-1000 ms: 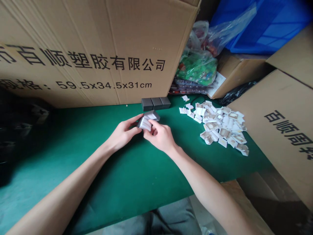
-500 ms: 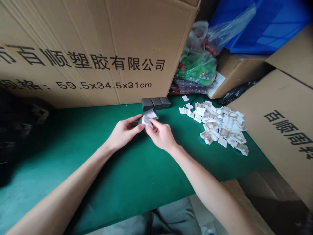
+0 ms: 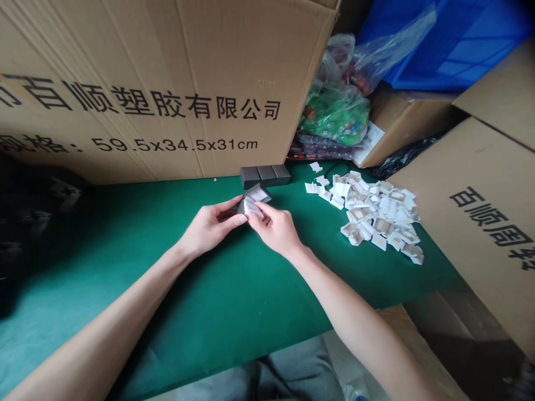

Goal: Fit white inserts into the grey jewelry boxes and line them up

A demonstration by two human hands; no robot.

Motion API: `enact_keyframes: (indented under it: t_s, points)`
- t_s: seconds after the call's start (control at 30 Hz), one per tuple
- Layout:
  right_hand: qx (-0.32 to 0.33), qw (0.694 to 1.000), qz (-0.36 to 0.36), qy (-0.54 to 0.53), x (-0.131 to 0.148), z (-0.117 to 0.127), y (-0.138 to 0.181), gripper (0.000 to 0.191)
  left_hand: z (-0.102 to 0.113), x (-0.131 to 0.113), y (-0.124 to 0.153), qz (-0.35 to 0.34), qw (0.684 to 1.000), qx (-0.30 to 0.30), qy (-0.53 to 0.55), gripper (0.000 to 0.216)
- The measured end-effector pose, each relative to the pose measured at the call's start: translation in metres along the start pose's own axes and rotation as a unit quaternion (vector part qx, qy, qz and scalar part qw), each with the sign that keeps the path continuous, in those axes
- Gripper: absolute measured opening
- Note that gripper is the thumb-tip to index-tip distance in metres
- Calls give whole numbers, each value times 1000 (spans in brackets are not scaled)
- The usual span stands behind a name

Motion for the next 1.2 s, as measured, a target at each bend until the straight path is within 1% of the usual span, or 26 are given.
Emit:
enact_keyframes:
  t_s: [0.13, 0.27, 0.47, 0.63, 0.7, 0.77, 0.83, 0.9, 1.03, 1.2]
  points:
    - [6, 1000, -11, -16, -3, -1, -1, 38, 0, 0, 0, -1, 1000, 2, -4, 89]
    - [-5, 999, -26, -41, -6, 2, -1, 42, -1, -1, -1, -1, 1000, 6, -10, 91]
    - [-14, 1000, -13, -23, -4, 4, -2, 35, -1, 0, -1, 1, 1000, 12, -7, 90]
    - [-14, 999, -22, -37, -4, 5, -1, 36, -3, -5, 0, -9, 1000, 8, 23, 90]
    - [-12, 997, -35, -61, -6, 5, -2, 37, -2, -8, 1, -15, 999, 0, 37, 85]
    - [-8, 995, -51, -90, -9, 5, -2, 38, -3, -11, 1, -17, 999, -2, 47, 76]
    - [-2, 991, -66, -118, -12, 4, -3, 36, -4, -14, 1, -20, 999, -2, 48, 67]
    - [5, 988, -76, -134, -13, 3, -3, 35, -3, -15, 1, -23, 999, -12, 42, 62]
    - [-14, 992, -75, -96, -11, 6, -2, 31, -1, -16, 0, -33, 999, -33, 25, 61]
    - [-39, 997, -56, -35, -8, 9, -2, 27, -1, -15, -1, -49, 998, -30, 6, 58]
Point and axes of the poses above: each hand's wrist, its own y-axis away from the middle knuckle, its own z-axis out of the back of the hand, x = y × z, the point moved 8 cm from there along -y, towards the middle knuckle, and after that the axes turned 5 degrees about x, right-handed, at the moved point
